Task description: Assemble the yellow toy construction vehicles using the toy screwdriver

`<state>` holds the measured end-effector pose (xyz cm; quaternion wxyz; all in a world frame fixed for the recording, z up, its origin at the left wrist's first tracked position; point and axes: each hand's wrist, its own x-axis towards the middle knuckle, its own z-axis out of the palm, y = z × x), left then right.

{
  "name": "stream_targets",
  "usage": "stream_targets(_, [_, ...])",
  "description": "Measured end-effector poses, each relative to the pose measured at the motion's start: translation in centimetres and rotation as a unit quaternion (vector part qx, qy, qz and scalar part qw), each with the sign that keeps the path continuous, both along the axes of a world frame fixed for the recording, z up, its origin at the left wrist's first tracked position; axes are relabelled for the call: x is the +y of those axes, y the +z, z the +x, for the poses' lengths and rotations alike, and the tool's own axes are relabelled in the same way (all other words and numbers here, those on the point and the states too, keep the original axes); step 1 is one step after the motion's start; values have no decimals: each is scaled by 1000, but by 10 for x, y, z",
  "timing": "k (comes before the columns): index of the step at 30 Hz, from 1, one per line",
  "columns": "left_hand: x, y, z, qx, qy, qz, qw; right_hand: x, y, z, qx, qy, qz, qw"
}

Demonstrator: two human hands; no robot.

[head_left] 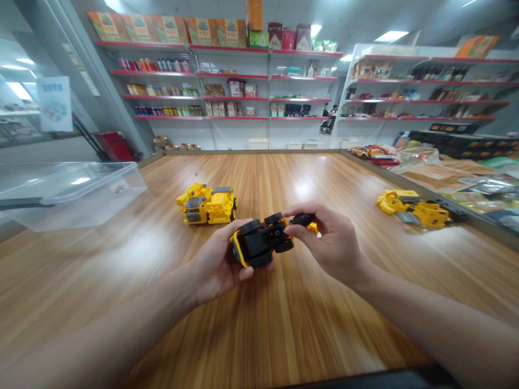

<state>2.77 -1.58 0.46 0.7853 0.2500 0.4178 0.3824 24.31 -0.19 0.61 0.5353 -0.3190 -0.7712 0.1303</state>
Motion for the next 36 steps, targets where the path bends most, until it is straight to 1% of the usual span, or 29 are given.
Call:
stream_targets(4, [-1, 0, 1, -7, -16, 7, 1000, 0, 0, -1, -12, -8, 9, 1000])
stream_targets(8, [-1, 0, 0, -9, -12, 5, 1000, -1, 1, -2, -25, -13, 15, 999])
stream_targets(12, [1, 0, -2, -11, -7, 12, 1000, -4, 3, -1, 1, -28, 32, 999])
stream_targets(14, [1, -1, -2, -13, -4, 11, 1000, -6, 5, -1, 13, -22, 48, 999])
stream_targets(16, [1, -1, -2, -16, -7, 6, 1000, -6, 5, 0, 4, -12, 58, 998])
stream_targets(21, [-1, 0, -2, -20, -24, 8, 999, -2, 2, -1, -23, -9, 42, 999])
stream_targets(25, [-2, 0, -1, -19, -11, 17, 1000, -1, 2, 0, -39, -7, 32, 999])
stream_targets(28, [-1, -1, 1, -26, 9, 21, 999, -1, 3, 2, -65, 1, 48, 997])
stream_targets(30, [0, -1, 2, -31, 31, 44, 998, 0, 4, 3, -76, -2, 60, 995])
stream_targets(32, [0, 0, 4, -31, 50, 90, 994, 2, 2, 3, -74, -17, 49, 996])
stream_targets(36, [-2, -2, 7, 7, 75, 177, 981, 7, -4, 1, -26, -37, -40, 998])
